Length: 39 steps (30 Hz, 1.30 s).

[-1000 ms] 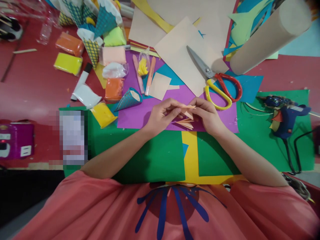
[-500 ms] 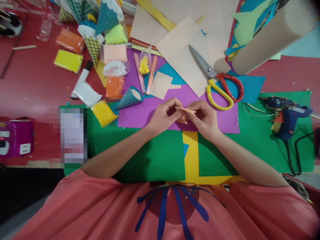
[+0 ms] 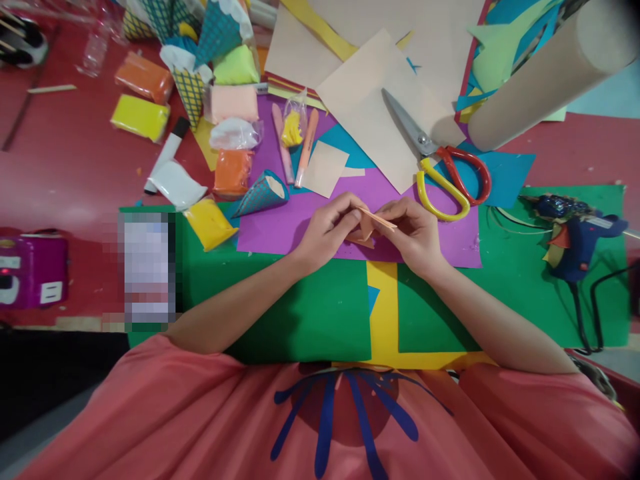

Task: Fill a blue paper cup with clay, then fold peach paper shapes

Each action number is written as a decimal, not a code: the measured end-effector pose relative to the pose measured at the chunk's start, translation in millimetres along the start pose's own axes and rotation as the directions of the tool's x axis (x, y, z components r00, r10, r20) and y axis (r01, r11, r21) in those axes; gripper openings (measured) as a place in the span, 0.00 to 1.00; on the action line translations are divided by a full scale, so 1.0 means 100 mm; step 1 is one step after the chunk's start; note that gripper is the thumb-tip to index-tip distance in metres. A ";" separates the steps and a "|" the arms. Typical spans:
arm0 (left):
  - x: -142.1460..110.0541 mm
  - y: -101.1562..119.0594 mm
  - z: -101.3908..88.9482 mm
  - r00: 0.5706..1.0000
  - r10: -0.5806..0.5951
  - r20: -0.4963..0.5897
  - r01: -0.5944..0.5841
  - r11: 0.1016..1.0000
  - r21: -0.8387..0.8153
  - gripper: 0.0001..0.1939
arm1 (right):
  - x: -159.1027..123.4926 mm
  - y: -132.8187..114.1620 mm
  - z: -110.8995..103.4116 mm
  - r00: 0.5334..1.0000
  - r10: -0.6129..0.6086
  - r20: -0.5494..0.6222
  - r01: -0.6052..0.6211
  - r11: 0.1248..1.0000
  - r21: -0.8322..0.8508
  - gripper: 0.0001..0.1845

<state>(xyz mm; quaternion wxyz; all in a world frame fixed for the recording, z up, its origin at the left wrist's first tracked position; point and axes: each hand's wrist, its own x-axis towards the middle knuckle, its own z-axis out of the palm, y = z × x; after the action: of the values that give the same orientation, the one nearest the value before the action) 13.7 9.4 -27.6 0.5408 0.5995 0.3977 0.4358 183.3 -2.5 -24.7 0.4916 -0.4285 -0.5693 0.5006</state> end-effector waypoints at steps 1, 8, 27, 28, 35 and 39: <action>0.00 0.00 0.00 1.000 0.003 0.001 -0.003 1.000 0.005 0.16 | 0.00 -0.01 0.00 1.000 0.017 0.002 -0.017 1.000 0.007 0.16; 0.00 0.02 0.00 1.000 -0.014 0.022 0.013 1.000 0.022 0.16 | 0.03 -0.04 -0.02 0.996 0.086 0.011 -0.086 0.996 0.039 0.18; 0.02 0.04 -0.02 0.991 -0.086 0.102 0.087 0.996 -0.005 0.22 | 0.08 -0.03 -0.11 0.996 0.074 0.047 -0.074 0.997 -0.010 0.13; 0.02 0.05 -0.02 0.986 -0.101 0.132 0.098 0.995 0.026 0.23 | 0.08 -0.03 -0.10 0.996 0.070 0.053 -0.069 0.997 -0.025 0.14; 0.01 0.10 -0.03 0.971 -0.150 0.188 0.136 0.987 0.086 0.18 | 0.09 -0.03 -0.09 0.998 0.069 -0.008 -0.069 0.995 -0.066 0.18; 0.02 0.06 -0.02 0.992 -0.103 0.070 0.104 0.995 0.002 0.20 | 0.09 0.01 -0.10 0.987 0.154 0.039 -0.156 0.985 0.069 0.21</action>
<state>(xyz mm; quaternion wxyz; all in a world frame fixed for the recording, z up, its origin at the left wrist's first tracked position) 12.4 10.8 -21.4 0.5768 0.5928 0.4086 0.3860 191.6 7.4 -24.2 0.4568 -0.4450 -0.5239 0.5647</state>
